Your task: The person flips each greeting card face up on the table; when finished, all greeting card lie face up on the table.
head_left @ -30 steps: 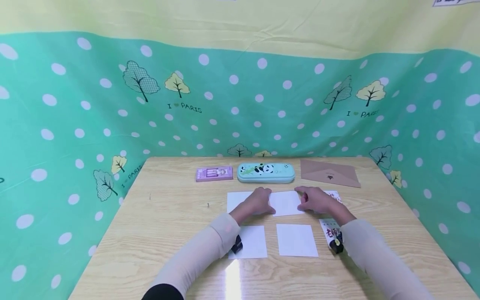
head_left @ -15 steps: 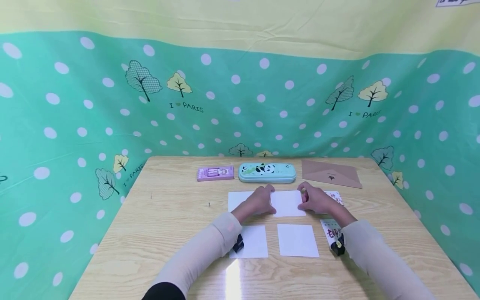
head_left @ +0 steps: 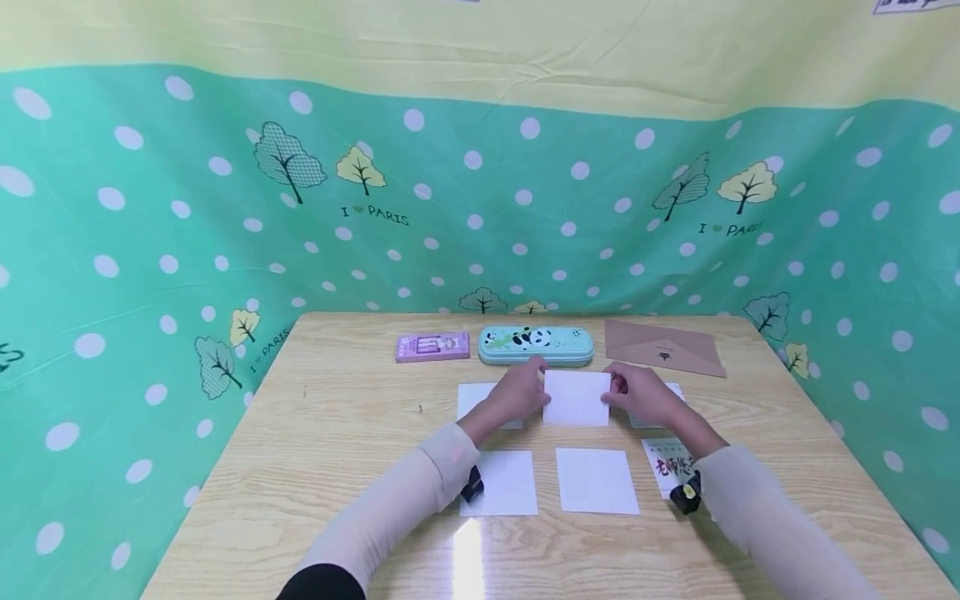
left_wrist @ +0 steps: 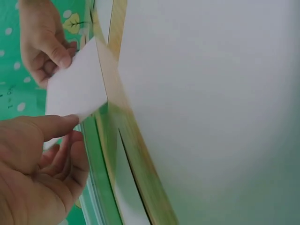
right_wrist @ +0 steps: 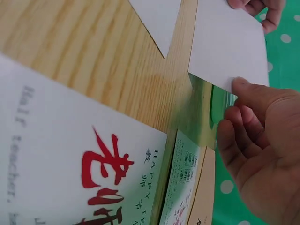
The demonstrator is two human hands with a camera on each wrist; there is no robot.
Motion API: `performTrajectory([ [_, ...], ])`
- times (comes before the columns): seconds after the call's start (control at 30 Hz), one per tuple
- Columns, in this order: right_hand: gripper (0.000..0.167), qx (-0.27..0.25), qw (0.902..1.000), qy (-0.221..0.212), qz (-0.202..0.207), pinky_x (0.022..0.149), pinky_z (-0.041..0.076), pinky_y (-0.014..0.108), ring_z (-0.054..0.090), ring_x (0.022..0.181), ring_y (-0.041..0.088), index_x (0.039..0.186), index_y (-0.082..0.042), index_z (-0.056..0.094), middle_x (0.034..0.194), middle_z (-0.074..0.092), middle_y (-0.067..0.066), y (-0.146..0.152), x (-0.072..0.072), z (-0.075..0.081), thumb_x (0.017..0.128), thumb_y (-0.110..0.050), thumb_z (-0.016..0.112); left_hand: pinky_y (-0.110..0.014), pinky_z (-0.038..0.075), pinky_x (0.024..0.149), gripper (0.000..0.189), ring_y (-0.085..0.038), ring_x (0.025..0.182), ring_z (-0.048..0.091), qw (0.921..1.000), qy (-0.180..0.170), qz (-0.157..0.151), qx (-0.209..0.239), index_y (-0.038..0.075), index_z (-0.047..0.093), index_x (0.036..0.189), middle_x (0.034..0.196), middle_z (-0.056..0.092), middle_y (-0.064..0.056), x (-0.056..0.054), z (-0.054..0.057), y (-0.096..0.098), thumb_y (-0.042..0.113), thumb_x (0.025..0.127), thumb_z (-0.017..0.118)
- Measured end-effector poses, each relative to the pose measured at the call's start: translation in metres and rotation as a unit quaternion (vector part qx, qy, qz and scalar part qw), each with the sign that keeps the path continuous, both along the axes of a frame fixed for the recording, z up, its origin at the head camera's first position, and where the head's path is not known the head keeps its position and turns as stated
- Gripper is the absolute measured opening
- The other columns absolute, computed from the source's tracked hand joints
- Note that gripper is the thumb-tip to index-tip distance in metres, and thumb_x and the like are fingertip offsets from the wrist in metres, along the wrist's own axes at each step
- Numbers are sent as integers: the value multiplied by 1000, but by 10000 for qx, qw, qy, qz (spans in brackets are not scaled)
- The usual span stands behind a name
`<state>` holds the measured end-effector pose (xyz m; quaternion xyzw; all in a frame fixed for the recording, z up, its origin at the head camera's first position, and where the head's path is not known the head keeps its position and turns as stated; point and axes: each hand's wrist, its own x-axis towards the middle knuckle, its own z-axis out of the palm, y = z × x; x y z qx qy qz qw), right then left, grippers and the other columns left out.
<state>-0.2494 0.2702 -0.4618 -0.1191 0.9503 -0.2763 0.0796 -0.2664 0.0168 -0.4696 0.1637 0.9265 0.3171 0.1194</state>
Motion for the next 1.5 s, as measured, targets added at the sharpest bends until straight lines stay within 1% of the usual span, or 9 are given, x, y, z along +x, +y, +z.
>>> performTrajectory([
  [0.07, 11, -24, 9999, 117, 26, 63, 45, 27, 53, 74, 16, 102, -12, 64, 80, 58, 1, 0, 0, 1, 98, -21, 68, -22, 49, 63, 23, -9, 72, 56, 9999, 134, -11, -19, 18, 58, 115, 85, 60, 4, -1, 2, -2, 21, 96, 71],
  [0.17, 11, -338, 9994, 93, -26, 64, 46, 28, 54, 71, 17, 93, -15, 65, 76, 60, 1, 3, 1, 1, 100, -23, 65, -22, 48, 61, 9, -10, 71, 55, 9993, 362, -98, -11, 18, 60, 99, 81, 60, 2, -1, 6, -5, 22, 98, 69],
  [0.3, 17, -1038, 9944, -173, -51, 71, 56, 30, 64, 79, 18, 100, -10, 70, 87, 71, 5, 8, 1, 1, 104, -23, 59, -21, 50, 62, 7, -10, 73, 58, 9982, 565, -175, 106, 19, 63, 96, 83, 64, 4, -1, 8, -10, 24, 98, 68],
  [0.5, 38, -1982, 9778, -674, 115, 81, 61, 39, 71, 94, 30, 117, 6, 68, 105, 72, 22, 16, 5, -1, 110, -21, 43, -19, 54, 77, 7, -6, 86, 66, 9954, 768, -508, 255, 19, 74, 101, 98, 75, 4, -3, 6, -19, 18, 97, 68],
  [0.6, 36, -1661, 9840, -631, 142, 77, 60, 36, 70, 89, 26, 113, -2, 72, 99, 73, 15, 17, 6, -5, 109, -26, 47, -20, 55, 78, 15, -7, 85, 66, 9934, 844, -744, 201, 18, 78, 104, 103, 77, 2, -4, 5, -22, 12, 98, 66],
  [0.73, 18, -880, 9946, -498, 232, 67, 55, 29, 64, 79, 18, 109, -15, 74, 90, 71, -1, 12, 5, -11, 102, -27, 62, -23, 55, 82, 20, -8, 88, 65, 9949, 562, -843, 20, 17, 76, 115, 110, 76, 1, -3, 1, -22, 16, 100, 64],
  [0.9, 41, -366, 9973, -446, 447, 67, 50, 27, 58, 78, 17, 136, -12, 62, 90, 64, -2, 5, 4, -19, 97, -18, 69, -20, 52, 76, 39, -6, 80, 62, 9955, 89, -884, -324, 16, 66, 135, 95, 72, 3, -2, -7, -17, 21, 96, 71],
  [1.07, 51, -147, 9979, -432, 461, 71, 48, 27, 56, 81, 15, 145, -12, 56, 90, 61, -2, 1, 3, -20, 96, -18, 70, -18, 46, 64, 47, -6, 66, 57, 9951, -51, -875, -448, 16, 63, 140, 78, 65, 7, -1, -11, -14, 20, 94, 74],
  [1.5, 48, 197, 9980, -524, 293, 63, 42, 28, 51, 69, 15, 140, -15, 62, 77, 58, 0, -4, 4, -20, 94, -20, 72, -25, 49, 70, 50, -12, 74, 59, 9932, -314, -697, -882, 20, 62, 140, 81, 64, 3, 8, -3, -5, 25, 93, 76],
])
